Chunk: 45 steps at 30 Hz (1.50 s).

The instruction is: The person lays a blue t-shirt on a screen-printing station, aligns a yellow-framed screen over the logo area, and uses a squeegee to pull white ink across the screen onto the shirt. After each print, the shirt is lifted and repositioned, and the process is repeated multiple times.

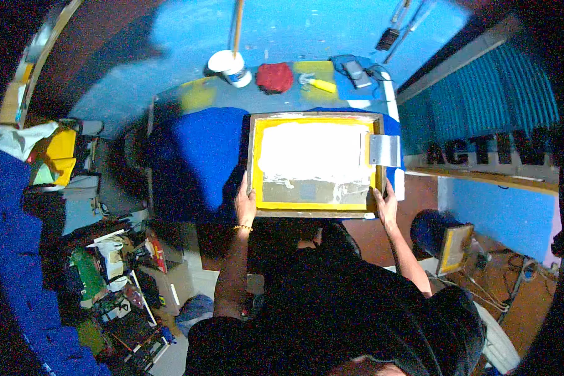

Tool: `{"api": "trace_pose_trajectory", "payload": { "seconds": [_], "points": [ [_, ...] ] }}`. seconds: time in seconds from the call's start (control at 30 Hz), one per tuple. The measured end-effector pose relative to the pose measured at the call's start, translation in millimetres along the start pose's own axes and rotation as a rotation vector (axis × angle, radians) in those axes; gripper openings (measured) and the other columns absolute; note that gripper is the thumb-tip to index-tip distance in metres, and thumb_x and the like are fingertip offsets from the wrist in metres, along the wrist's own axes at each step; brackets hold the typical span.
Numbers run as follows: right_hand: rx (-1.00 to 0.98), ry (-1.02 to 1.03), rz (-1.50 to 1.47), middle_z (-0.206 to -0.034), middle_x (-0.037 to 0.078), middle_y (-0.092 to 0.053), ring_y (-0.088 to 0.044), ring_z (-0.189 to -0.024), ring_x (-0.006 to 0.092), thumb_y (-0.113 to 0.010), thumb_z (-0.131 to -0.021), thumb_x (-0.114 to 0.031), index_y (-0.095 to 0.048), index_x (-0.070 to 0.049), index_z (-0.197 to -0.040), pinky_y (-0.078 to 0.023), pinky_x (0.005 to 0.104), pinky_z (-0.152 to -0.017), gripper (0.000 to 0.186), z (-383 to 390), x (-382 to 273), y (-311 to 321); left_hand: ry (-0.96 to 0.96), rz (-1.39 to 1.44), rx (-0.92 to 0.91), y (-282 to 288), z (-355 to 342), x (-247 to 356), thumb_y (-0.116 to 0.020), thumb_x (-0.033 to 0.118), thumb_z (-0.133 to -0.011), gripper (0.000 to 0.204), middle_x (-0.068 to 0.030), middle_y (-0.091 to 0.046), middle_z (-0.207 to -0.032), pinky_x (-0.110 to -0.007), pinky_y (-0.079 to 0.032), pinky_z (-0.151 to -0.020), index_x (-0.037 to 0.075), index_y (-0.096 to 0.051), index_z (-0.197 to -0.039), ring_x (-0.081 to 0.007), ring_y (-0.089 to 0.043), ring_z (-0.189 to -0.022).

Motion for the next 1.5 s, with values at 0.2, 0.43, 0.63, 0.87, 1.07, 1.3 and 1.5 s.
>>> {"api": "trace_pose_trajectory", "payload": {
  "seconds": [0.2, 0.43, 0.63, 0.87, 1.07, 1.3, 1.5],
  "points": [
    [-0.031, 0.013, -0.257, -0.15, 0.023, -0.057, -0.055, -0.138, 0.028, -0.06, -0.097, -0.004, -0.044, 0.005, -0.154, -0.041, 0.0365, -0.116, 0.06, 67, -89, -165, -0.021, 0.185, 0.097, 146, -39, -119, -0.063, 0.0, -0.095, 0.068, -0.0196, -0.066, -0.14, -0.04, -0.052, -0.101, 0.018, -0.047, -0.158, -0.0323, -0.069, -0.118],
    [-0.017, 0.038, -0.272, -0.153, 0.019, -0.055, -0.051, -0.143, 0.0291, -0.06, -0.093, -0.005, -0.044, 0.001, -0.156, -0.035, 0.0363, -0.121, 0.065, 152, -157, -388, -0.005, 0.18, 0.101, 314, -81, -298, -0.059, 0.001, -0.098, 0.062, -0.0212, -0.064, -0.142, -0.039, -0.049, -0.103, 0.011, -0.047, -0.158, -0.0316, -0.067, -0.121],
    [-0.022, 0.159, -0.222, -0.147, 0.022, -0.06, -0.056, -0.137, 0.0303, -0.061, -0.101, -0.022, -0.046, 0.003, -0.153, -0.041, 0.0395, -0.116, 0.06, 166, -202, -489, -0.101, 0.285, 0.141, 361, -112, -394, -0.058, 0.004, -0.102, 0.059, -0.0174, -0.056, -0.154, -0.038, -0.043, -0.112, 0.006, -0.044, -0.159, -0.0301, -0.058, -0.134],
    [0.017, 0.089, -0.074, -0.145, 0.024, -0.061, -0.059, -0.136, 0.0338, -0.061, -0.093, -0.035, -0.051, 0.002, -0.15, -0.043, 0.041, -0.114, 0.068, 140, -200, -494, 0.051, 0.374, 0.046, 331, -133, -426, -0.057, 0.002, -0.102, 0.059, -0.016, -0.058, -0.152, -0.038, -0.045, -0.109, 0.007, -0.044, -0.159, -0.0296, -0.061, -0.13],
    [0.028, 0.093, -0.195, -0.14, 0.026, -0.064, -0.061, -0.133, 0.034, -0.059, -0.092, -0.031, -0.052, 0.002, -0.15, -0.047, 0.0406, -0.111, 0.067, 131, -200, -490, -0.081, 0.282, 0.11, 336, -138, -403, -0.057, 0.002, -0.101, 0.06, -0.0154, -0.056, -0.155, -0.038, -0.045, -0.11, 0.008, -0.044, -0.159, -0.0266, -0.06, -0.132],
    [0.01, 0.012, -0.067, -0.142, 0.023, -0.064, -0.061, -0.134, 0.0333, -0.058, -0.092, -0.029, -0.051, 0.002, -0.15, -0.046, 0.0399, -0.111, 0.066, 122, -193, -483, -0.044, 0.345, 0.1, 331, -139, -397, -0.058, 0.005, -0.102, 0.06, -0.0162, -0.054, -0.156, -0.038, -0.044, -0.111, 0.008, -0.044, -0.159, -0.0292, -0.058, -0.135],
    [0.015, 0.034, -0.118, -0.141, 0.023, -0.065, -0.061, -0.132, 0.0296, -0.059, -0.091, -0.023, -0.052, 0.002, -0.15, -0.045, 0.0378, -0.112, 0.064, 117, -186, -484, -0.026, 0.319, 0.099, 331, -141, -391, -0.058, 0.007, -0.102, 0.06, -0.0168, -0.057, -0.153, -0.039, -0.047, -0.106, 0.01, -0.043, -0.16, -0.0275, -0.062, -0.128]
  ]
}}
Point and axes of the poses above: each hand's wrist, its own z-axis away from the middle knuckle, its own y-axis out of the back of the hand, x = y × z, the point moved 8 cm from there along -z, towards the middle knuckle
